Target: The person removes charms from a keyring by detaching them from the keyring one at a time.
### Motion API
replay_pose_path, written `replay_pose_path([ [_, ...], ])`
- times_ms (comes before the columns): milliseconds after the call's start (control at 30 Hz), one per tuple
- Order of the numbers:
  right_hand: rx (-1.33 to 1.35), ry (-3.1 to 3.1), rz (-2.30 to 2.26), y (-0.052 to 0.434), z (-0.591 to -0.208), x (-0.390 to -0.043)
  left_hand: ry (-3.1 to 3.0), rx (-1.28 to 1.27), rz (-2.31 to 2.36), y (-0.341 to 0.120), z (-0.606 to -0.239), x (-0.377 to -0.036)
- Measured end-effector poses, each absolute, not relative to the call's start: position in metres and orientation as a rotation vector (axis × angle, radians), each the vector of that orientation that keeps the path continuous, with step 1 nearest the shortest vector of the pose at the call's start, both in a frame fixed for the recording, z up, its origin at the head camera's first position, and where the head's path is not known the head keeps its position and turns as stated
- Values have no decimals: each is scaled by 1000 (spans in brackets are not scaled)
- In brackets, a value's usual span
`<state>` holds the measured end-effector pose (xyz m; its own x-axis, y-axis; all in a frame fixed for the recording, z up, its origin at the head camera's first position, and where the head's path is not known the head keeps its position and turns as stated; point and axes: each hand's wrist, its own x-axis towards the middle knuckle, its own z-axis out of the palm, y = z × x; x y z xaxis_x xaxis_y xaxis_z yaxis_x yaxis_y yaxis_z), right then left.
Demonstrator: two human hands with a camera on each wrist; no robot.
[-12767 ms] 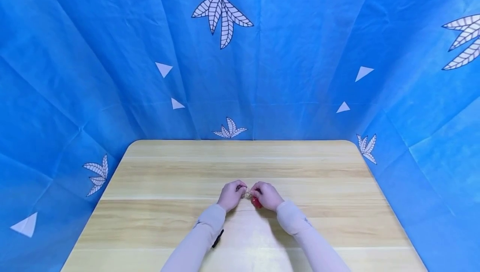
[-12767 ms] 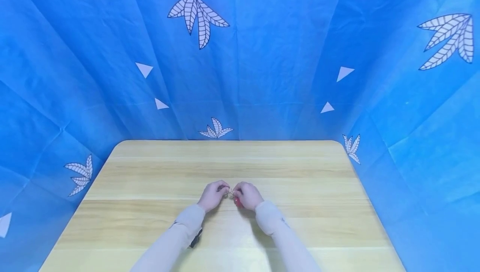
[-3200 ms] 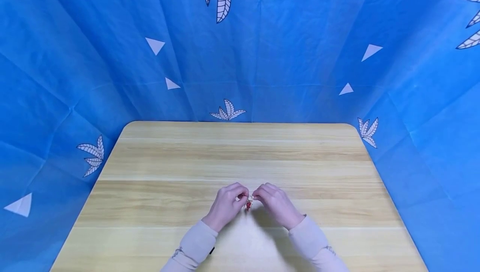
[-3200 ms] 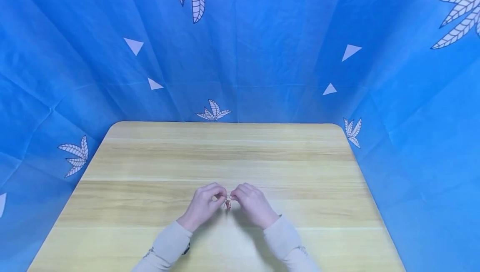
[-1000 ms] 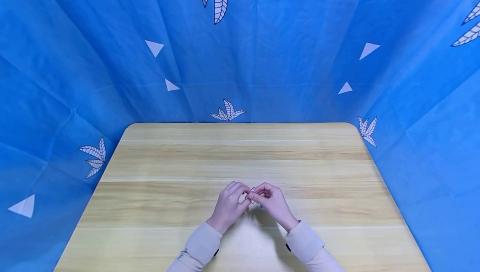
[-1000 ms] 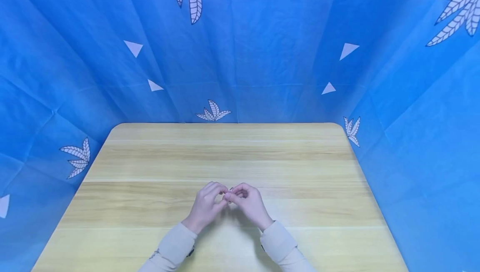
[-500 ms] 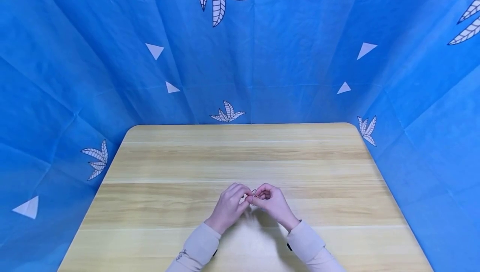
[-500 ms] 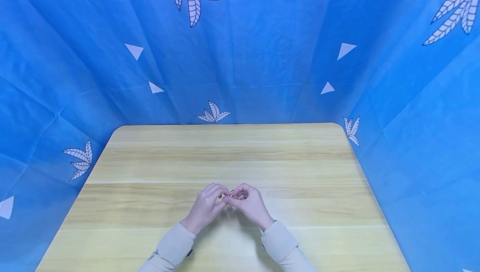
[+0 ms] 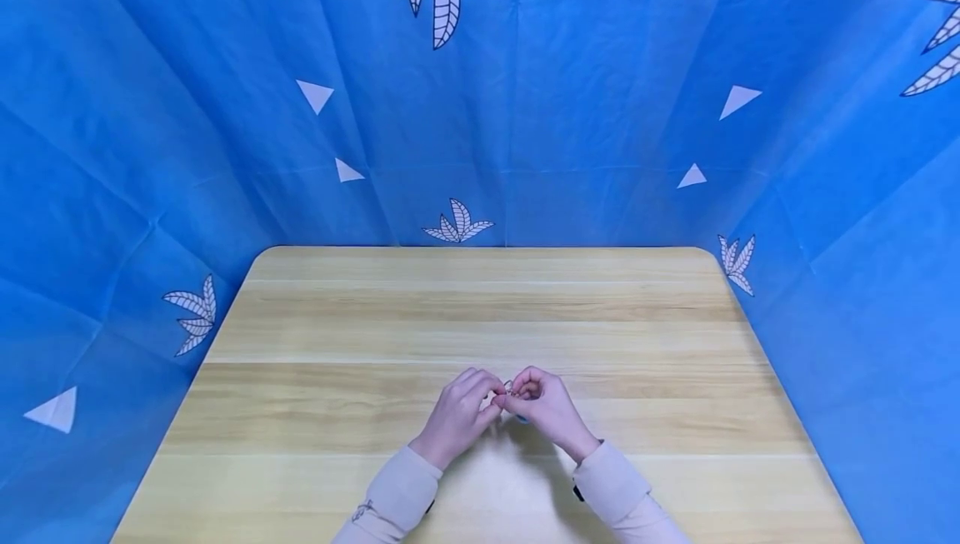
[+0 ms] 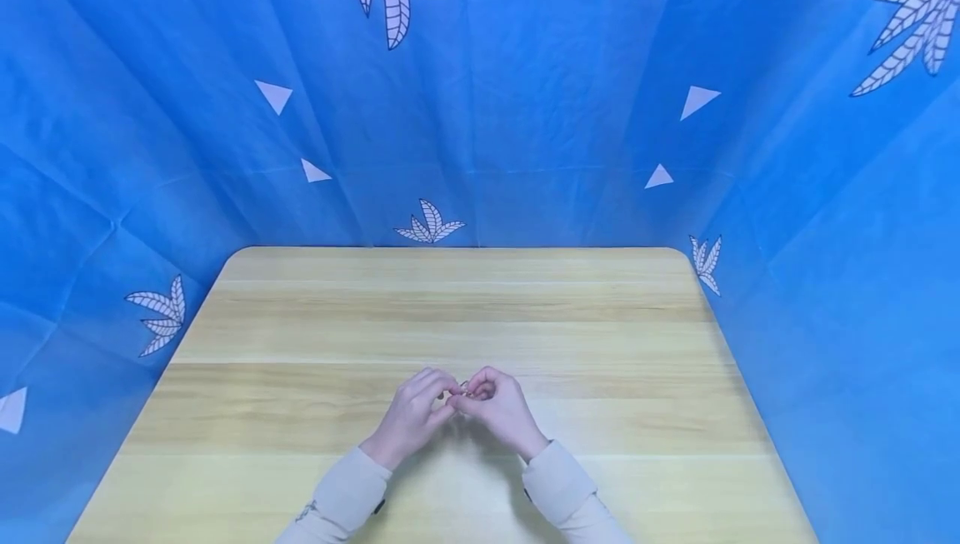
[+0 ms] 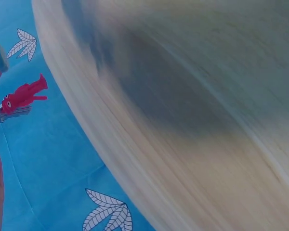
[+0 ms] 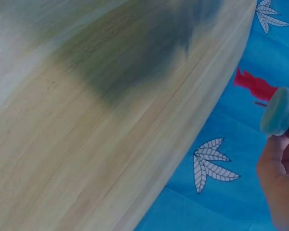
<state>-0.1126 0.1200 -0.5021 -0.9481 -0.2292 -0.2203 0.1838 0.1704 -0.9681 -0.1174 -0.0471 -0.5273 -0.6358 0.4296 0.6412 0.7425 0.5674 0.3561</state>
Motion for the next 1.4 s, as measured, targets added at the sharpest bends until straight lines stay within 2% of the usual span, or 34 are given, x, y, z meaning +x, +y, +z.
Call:
replay_pose_path([
  [400, -136, 2159, -1777, 127, -505, -117, -2324, -909, -899, -50, -534, -119],
  [600, -173, 2177, -1811, 130, -506, -117, -2364, -807, -1034, -48, -535, -120],
  [867, -45, 2129, -1835, 127, -506, -119, -2355, -753, -1095, -45, -531, -120],
  [1100, -25, 2164, -1881, 125, -485, -118, -2339, -732, -1131, -42, -531, -122],
  [1400, -130, 2381, -1786, 112, -466, -110, -2306, -679, -1122, -41, -533, -122],
])
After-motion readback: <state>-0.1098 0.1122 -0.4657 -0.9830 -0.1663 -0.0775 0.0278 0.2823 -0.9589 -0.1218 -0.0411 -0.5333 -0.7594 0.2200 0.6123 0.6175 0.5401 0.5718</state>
